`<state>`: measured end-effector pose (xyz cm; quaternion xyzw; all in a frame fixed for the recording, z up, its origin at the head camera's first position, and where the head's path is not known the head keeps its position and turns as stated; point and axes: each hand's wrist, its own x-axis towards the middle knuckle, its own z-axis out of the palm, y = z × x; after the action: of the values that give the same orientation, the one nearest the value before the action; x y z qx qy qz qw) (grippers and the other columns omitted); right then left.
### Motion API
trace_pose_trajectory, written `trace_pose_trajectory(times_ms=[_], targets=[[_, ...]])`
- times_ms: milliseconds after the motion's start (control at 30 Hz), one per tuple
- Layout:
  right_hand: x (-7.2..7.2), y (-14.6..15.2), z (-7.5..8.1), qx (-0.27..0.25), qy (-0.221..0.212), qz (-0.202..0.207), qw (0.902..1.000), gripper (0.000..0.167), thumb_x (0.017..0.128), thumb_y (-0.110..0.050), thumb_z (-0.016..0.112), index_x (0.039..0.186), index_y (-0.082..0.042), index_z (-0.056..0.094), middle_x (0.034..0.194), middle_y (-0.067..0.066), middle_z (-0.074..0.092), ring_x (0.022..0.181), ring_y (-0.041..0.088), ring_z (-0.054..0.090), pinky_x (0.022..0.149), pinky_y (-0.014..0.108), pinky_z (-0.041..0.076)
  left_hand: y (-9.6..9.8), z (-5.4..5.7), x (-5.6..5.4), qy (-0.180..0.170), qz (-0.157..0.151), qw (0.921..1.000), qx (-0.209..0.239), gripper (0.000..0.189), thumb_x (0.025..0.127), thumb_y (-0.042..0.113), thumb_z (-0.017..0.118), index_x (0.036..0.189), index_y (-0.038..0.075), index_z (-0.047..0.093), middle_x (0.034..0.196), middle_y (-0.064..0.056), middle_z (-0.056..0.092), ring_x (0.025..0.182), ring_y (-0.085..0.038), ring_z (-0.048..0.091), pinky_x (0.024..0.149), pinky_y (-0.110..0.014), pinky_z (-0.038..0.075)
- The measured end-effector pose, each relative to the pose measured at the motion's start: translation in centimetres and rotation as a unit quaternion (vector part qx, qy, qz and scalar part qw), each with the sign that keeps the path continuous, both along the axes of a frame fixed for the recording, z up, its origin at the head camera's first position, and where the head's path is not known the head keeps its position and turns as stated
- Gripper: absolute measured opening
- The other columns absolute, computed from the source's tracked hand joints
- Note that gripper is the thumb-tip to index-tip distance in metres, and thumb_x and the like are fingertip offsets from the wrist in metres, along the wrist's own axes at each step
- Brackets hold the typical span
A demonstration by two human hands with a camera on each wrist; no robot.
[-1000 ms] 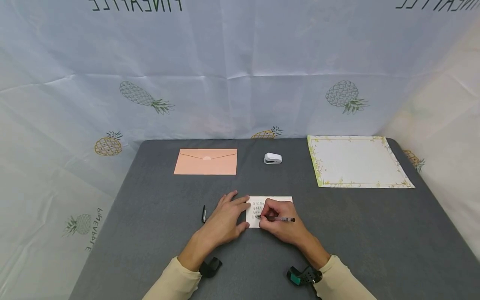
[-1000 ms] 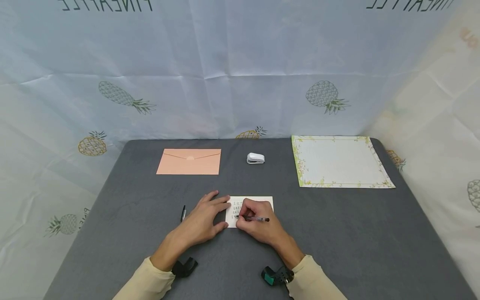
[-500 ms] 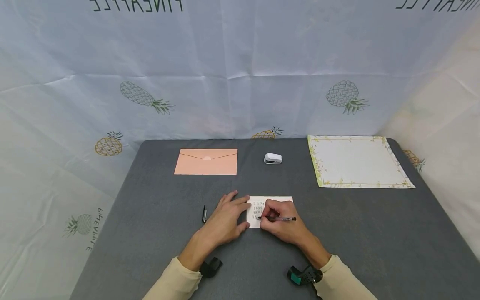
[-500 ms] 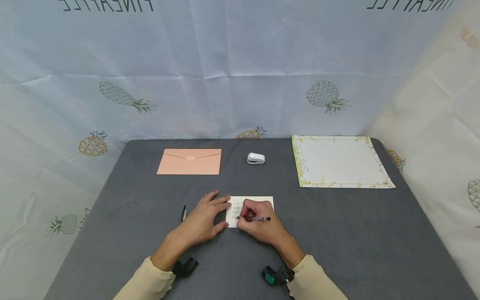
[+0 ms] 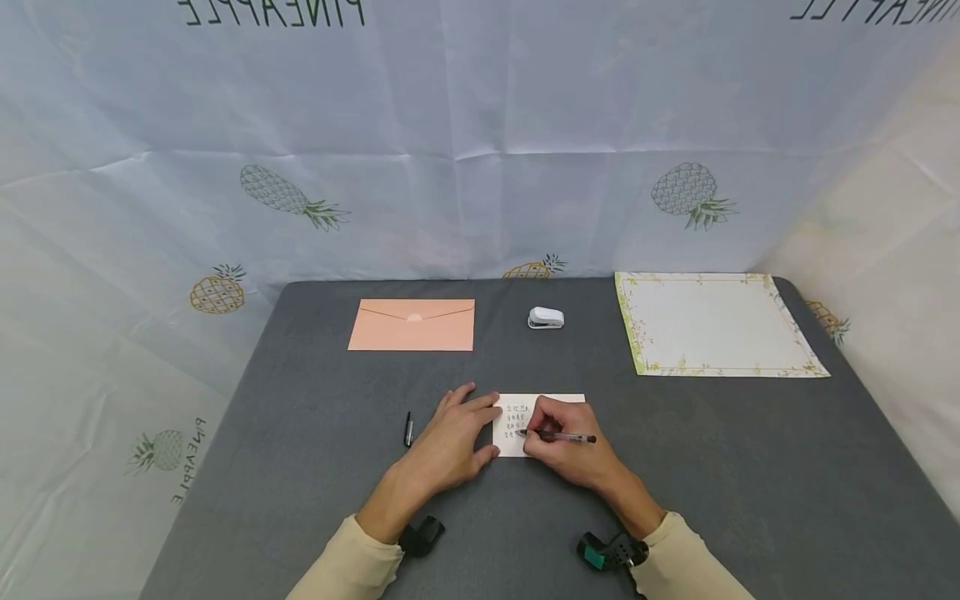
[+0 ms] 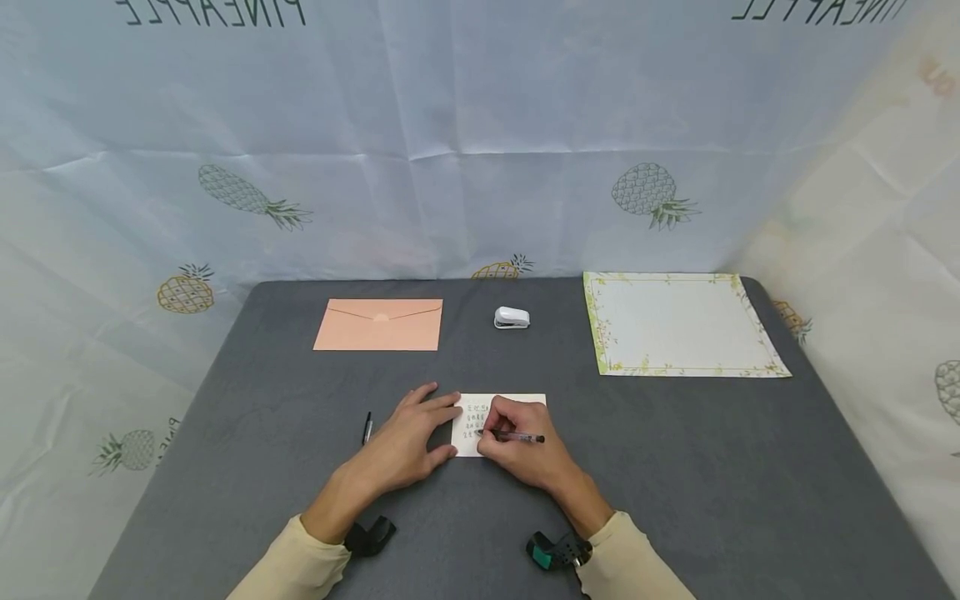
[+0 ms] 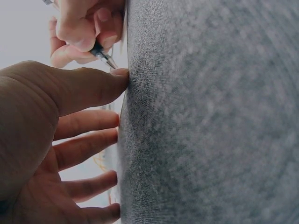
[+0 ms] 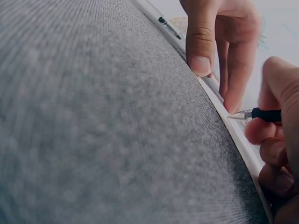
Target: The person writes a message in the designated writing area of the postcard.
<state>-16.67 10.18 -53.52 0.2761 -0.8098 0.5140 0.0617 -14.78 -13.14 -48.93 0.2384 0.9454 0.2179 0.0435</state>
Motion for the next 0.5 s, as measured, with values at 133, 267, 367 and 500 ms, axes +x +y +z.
trace_pose_trajectory(times_ms=[133,267,367,500], targets=[[-0.02,-0.05,-0.01,0.008,0.001,0.004,1.0000,0.032,0.077,0.003,0.074,0.078,-0.027,0.064,0.064,-0.016,0.055,0.055,-0.003,0.043,0.051,0.015,0.032,-0.06,0.01,0.03,0.001,0.000,1.0000,-0.001,0.052,0.092,0.019,0.091,0.139,0.005,0.074,0.157,-0.012,0.064,0.155,-0.047,0.047,0.124,-0.074,0.036],[-0.04,-0.06,-0.04,0.008,0.003,0.007,0.9999,0.033,0.077,0.004,0.074,0.078,-0.027,0.063,0.063,-0.016,0.054,0.054,-0.003,0.043,0.051,0.014,0.031,-0.08,-0.06,0.04,0.004,0.000,1.0000,-0.003,0.052,0.092,0.020,0.091,0.139,0.005,0.074,0.157,-0.012,0.064,0.154,-0.047,0.048,0.124,-0.074,0.037],[-0.05,0.00,-0.05,0.008,0.006,0.009,0.9999,0.034,0.076,0.004,0.073,0.077,-0.028,0.063,0.062,-0.016,0.055,0.053,-0.003,0.043,0.051,0.014,0.030,-0.10,-0.09,0.04,0.007,-0.003,1.0000,0.002,0.052,0.091,0.019,0.091,0.139,0.005,0.074,0.156,-0.012,0.065,0.154,-0.047,0.048,0.123,-0.075,0.037],[-0.09,0.06,-0.04,0.010,0.008,-0.001,0.9999,0.035,0.076,0.004,0.073,0.076,-0.028,0.062,0.063,-0.017,0.055,0.054,-0.003,0.042,0.052,0.014,0.030,-0.24,-0.55,-0.07,0.021,-0.011,0.9996,0.013,0.053,0.090,0.018,0.091,0.138,0.004,0.074,0.155,-0.014,0.065,0.152,-0.049,0.049,0.122,-0.076,0.038]])
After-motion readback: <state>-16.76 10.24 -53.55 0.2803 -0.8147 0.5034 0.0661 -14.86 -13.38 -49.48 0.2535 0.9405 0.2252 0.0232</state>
